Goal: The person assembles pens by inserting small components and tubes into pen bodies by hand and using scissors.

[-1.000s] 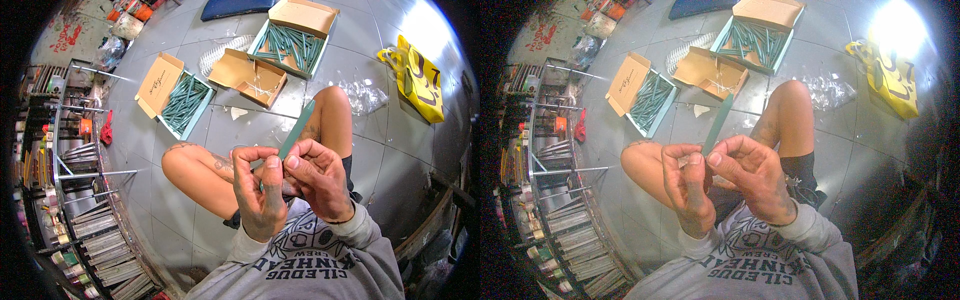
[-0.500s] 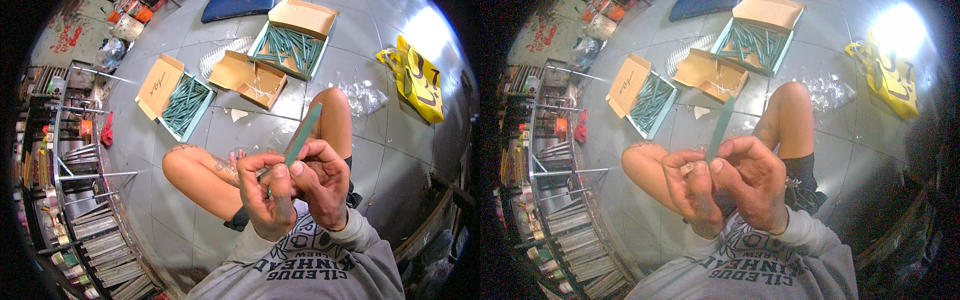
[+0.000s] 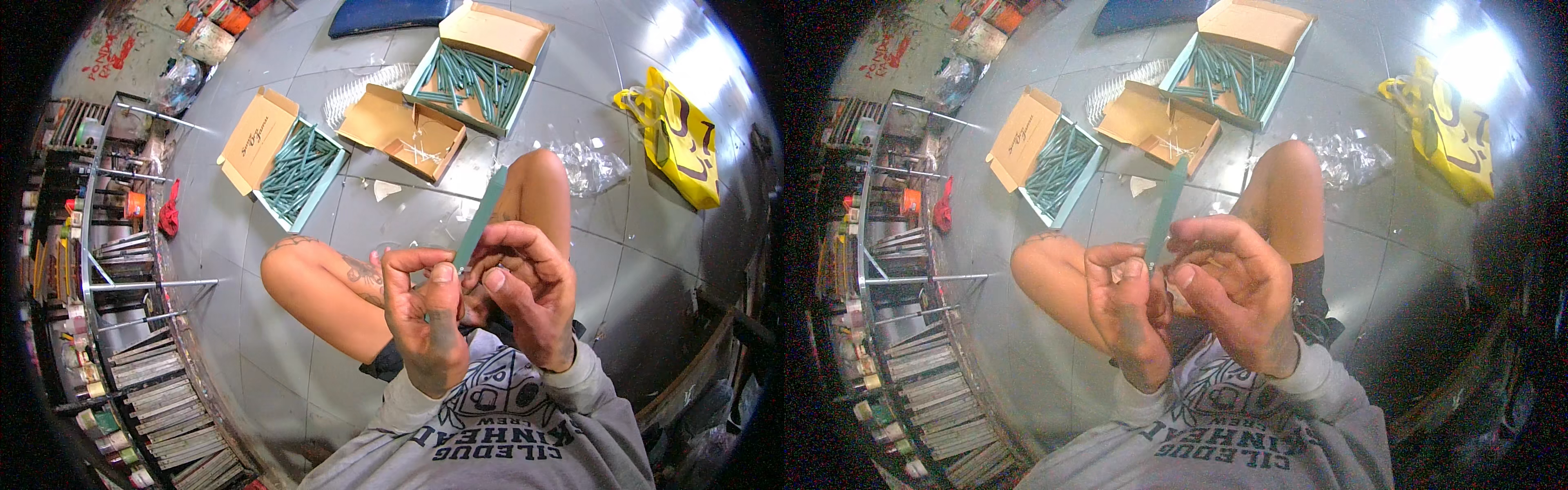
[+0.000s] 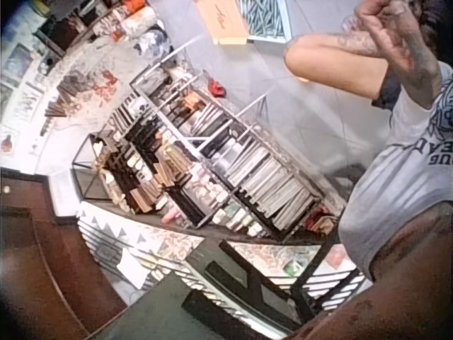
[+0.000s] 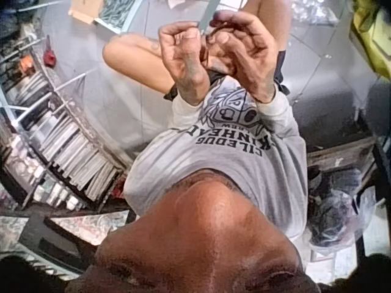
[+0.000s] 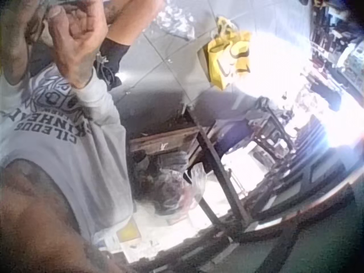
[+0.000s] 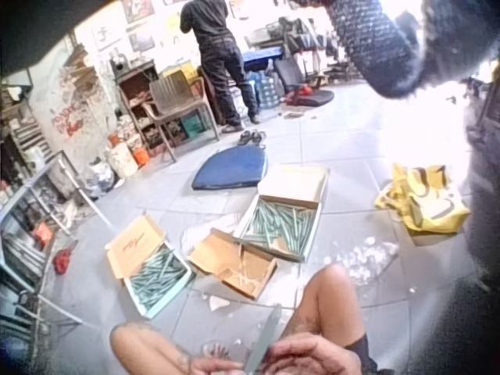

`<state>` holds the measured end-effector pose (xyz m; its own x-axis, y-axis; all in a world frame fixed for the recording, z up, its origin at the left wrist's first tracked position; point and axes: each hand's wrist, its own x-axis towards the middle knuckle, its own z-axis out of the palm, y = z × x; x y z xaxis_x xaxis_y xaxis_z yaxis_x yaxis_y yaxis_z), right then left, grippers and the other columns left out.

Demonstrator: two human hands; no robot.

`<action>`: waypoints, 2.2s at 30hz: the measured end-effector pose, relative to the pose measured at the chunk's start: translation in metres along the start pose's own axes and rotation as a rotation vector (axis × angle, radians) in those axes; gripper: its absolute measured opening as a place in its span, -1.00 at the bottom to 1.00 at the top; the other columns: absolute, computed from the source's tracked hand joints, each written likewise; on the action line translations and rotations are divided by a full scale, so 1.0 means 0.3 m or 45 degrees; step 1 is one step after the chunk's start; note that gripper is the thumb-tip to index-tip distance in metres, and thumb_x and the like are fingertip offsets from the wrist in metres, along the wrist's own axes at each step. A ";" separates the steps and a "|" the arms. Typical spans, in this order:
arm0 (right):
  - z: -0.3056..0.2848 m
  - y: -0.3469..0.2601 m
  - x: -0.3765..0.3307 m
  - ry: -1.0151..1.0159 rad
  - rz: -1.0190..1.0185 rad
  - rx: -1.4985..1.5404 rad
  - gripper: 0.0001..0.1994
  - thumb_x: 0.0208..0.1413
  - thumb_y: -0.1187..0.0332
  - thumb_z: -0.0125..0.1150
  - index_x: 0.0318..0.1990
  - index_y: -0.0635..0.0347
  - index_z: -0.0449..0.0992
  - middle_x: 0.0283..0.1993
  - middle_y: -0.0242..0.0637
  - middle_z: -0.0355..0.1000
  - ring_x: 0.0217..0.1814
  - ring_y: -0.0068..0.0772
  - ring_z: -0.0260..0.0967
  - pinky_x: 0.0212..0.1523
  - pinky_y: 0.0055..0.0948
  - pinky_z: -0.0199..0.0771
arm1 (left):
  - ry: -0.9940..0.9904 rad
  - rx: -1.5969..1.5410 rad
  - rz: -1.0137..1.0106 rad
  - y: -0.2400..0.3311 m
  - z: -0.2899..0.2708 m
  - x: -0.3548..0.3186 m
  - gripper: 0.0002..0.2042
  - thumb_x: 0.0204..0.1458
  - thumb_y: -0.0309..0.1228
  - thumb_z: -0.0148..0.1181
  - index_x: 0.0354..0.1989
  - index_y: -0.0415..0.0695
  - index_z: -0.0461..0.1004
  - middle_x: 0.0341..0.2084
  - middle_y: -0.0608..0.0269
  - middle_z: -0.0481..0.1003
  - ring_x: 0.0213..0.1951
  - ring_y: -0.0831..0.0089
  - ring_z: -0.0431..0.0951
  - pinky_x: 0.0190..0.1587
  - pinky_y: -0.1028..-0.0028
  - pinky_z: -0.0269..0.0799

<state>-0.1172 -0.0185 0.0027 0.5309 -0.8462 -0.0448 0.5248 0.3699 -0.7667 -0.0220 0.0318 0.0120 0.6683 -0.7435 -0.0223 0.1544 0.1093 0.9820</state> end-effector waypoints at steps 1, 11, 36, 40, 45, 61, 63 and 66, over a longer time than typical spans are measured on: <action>-0.005 -0.001 0.005 -0.016 0.009 -0.017 -0.74 0.17 0.56 0.09 0.00 0.42 0.33 -0.14 -0.23 0.42 -0.09 -0.49 0.39 -0.03 -0.50 0.41 | -0.013 0.047 0.038 -0.013 -0.009 0.002 -0.80 0.14 -0.35 0.03 -0.17 -0.18 0.26 -0.73 0.49 0.18 -0.72 0.76 0.05 -0.68 0.68 -0.08; 0.007 -0.009 0.033 -0.115 0.154 0.226 -0.84 0.13 0.62 0.08 -0.14 0.40 0.33 -0.19 -0.20 0.42 -0.24 -0.53 0.40 -0.26 -0.53 0.46 | -0.016 0.233 0.153 -0.012 -0.021 -0.008 -0.81 0.12 -0.39 0.04 -0.17 -0.21 0.30 -0.59 0.40 0.28 -0.57 0.69 0.21 -0.44 0.66 0.15; 0.018 -0.005 0.032 -0.010 0.106 0.081 -0.83 -0.01 0.71 0.14 -0.28 0.32 0.36 -0.20 -0.21 0.44 -0.14 -0.48 0.42 -0.10 -0.47 0.47 | -0.130 0.072 0.196 -0.021 -0.027 -0.018 -0.80 0.13 -0.40 0.08 -0.18 -0.23 0.28 -0.33 0.22 0.36 -0.28 0.59 0.31 0.11 0.50 0.15; 0.023 -0.009 0.031 0.000 0.087 0.097 -0.83 -0.01 0.73 0.11 -0.27 0.32 0.36 -0.20 -0.22 0.43 -0.15 -0.49 0.42 -0.13 -0.48 0.47 | -0.122 0.052 0.149 -0.036 -0.036 -0.021 -0.79 0.13 -0.39 0.09 -0.17 -0.23 0.28 -0.36 0.26 0.34 -0.38 0.65 0.26 -0.02 0.55 0.20; 0.021 -0.008 0.027 -0.011 0.118 0.109 -0.82 -0.01 0.71 0.12 -0.25 0.32 0.35 -0.21 -0.23 0.43 -0.18 -0.51 0.40 -0.17 -0.50 0.47 | -0.137 0.097 0.168 -0.012 -0.035 -0.020 -0.79 0.15 -0.37 0.07 -0.16 -0.25 0.29 -0.31 0.23 0.34 -0.30 0.60 0.32 0.00 0.50 0.19; 0.022 -0.012 0.005 -0.003 0.052 0.095 -0.90 0.07 0.68 0.09 -0.25 0.41 0.38 -0.24 -0.20 0.42 -0.26 -0.53 0.42 -0.27 -0.56 0.48 | -0.143 -0.028 -0.058 0.015 -0.036 -0.027 -0.75 0.19 -0.35 0.02 -0.12 -0.29 0.25 -0.44 0.24 0.43 -0.27 0.55 0.41 0.02 0.44 0.25; 0.028 -0.011 -0.007 0.007 0.030 0.052 -0.91 0.10 0.66 0.10 -0.24 0.43 0.39 -0.24 -0.19 0.42 -0.26 -0.52 0.43 -0.26 -0.57 0.48 | -0.133 -0.075 -0.115 0.015 -0.033 -0.023 -0.75 0.19 -0.36 0.01 -0.10 -0.28 0.24 -0.58 0.30 0.43 -0.34 0.60 0.40 -0.07 0.50 0.24; 0.026 0.008 -0.007 -0.021 -0.048 -0.092 -0.91 0.12 0.66 0.11 -0.22 0.45 0.39 -0.25 -0.17 0.42 -0.26 -0.51 0.43 -0.25 -0.56 0.49 | -0.156 0.064 -0.013 -0.014 -0.051 0.000 -0.76 0.20 -0.37 -0.01 -0.09 -0.27 0.22 -0.73 0.38 0.39 -0.42 0.65 0.37 -0.16 0.56 0.22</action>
<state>-0.1119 -0.0129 0.0060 0.5226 -0.8526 -0.0051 0.4958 0.3088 -0.8117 -0.0115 0.0413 0.0050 0.5726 -0.8197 -0.0122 0.1221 0.0705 0.9900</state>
